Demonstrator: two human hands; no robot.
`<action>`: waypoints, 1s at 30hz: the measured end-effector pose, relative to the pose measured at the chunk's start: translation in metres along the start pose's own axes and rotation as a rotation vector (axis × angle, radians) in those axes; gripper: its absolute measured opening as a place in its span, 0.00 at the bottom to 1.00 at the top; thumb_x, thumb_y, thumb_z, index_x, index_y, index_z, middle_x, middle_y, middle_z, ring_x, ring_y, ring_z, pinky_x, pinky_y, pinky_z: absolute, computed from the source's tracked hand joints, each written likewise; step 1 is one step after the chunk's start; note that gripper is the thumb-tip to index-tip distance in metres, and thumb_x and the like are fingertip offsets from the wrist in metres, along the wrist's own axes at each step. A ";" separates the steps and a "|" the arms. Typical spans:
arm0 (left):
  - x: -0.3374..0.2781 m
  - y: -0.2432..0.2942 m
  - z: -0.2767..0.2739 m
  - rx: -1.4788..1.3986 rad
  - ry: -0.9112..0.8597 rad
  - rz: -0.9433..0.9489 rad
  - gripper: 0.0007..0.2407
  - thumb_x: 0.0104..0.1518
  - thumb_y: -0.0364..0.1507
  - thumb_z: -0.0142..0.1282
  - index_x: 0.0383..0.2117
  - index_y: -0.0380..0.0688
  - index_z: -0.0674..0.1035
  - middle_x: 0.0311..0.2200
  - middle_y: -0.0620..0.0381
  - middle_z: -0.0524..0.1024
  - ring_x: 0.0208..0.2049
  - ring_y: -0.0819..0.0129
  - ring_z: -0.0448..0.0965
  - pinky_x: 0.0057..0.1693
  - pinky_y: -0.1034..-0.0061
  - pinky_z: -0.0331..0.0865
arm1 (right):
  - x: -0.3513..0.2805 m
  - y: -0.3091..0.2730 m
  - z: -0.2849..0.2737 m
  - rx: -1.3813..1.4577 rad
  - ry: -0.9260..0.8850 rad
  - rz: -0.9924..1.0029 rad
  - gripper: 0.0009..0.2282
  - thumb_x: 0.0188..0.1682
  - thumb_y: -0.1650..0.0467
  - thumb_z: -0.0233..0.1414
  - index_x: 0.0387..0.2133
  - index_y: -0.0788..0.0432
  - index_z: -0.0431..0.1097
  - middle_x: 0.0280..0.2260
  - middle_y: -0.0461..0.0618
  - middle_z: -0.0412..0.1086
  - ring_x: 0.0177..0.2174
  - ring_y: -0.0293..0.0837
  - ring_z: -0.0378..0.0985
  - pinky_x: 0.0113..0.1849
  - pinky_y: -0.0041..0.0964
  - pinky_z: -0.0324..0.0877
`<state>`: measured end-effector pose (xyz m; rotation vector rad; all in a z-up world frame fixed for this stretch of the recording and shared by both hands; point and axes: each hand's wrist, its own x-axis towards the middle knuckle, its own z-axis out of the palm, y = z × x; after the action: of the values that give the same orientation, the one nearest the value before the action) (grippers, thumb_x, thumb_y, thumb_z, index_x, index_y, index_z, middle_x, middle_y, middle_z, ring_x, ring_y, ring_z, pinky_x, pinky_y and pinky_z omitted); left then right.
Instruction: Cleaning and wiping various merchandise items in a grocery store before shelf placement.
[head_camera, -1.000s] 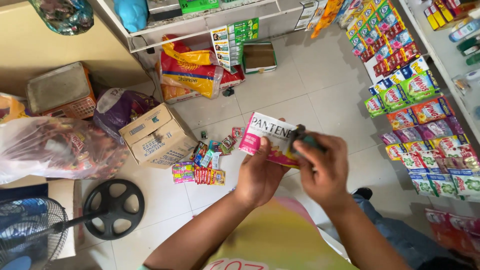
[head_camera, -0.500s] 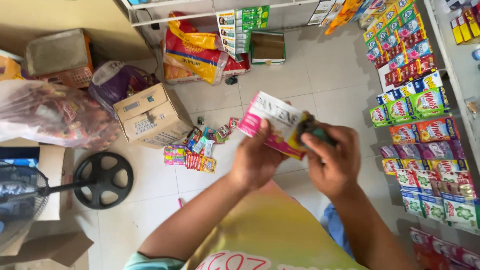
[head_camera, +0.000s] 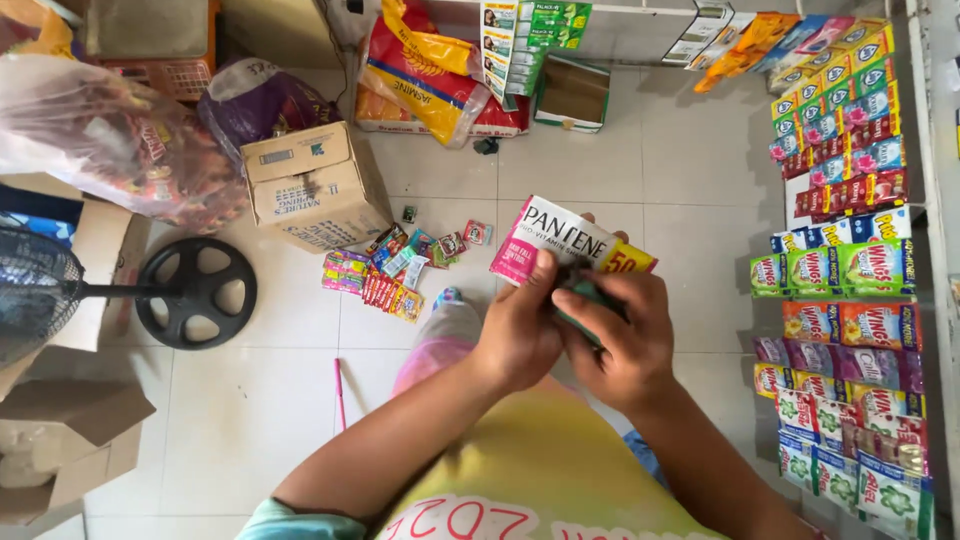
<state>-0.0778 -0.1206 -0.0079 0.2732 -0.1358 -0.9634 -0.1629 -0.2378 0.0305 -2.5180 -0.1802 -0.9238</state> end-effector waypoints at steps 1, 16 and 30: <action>-0.001 0.004 0.000 0.000 0.003 0.009 0.24 0.73 0.41 0.40 0.71 0.43 0.59 0.69 0.45 0.62 0.70 0.51 0.63 0.73 0.56 0.60 | -0.003 0.003 -0.001 0.006 -0.003 -0.006 0.20 0.37 0.78 0.64 0.45 0.53 0.75 0.45 0.53 0.71 0.43 0.55 0.73 0.45 0.51 0.71; 0.002 0.002 -0.002 0.007 -0.081 -0.164 0.27 0.72 0.47 0.39 0.73 0.46 0.58 0.67 0.49 0.64 0.68 0.54 0.64 0.71 0.51 0.60 | -0.013 0.012 -0.003 -0.058 0.094 0.039 0.21 0.40 0.83 0.59 0.46 0.51 0.75 0.47 0.53 0.70 0.46 0.55 0.72 0.47 0.47 0.71; 0.002 -0.002 -0.003 0.008 -0.073 -0.076 0.27 0.73 0.47 0.37 0.73 0.44 0.58 0.65 0.45 0.66 0.67 0.51 0.65 0.69 0.51 0.62 | -0.010 0.008 -0.003 -0.058 0.067 -0.041 0.21 0.40 0.80 0.63 0.47 0.52 0.73 0.47 0.52 0.70 0.45 0.53 0.73 0.48 0.50 0.68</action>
<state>-0.0781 -0.1229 -0.0115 0.2520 -0.1977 -1.0490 -0.1699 -0.2458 0.0227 -2.5405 -0.1874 -1.0416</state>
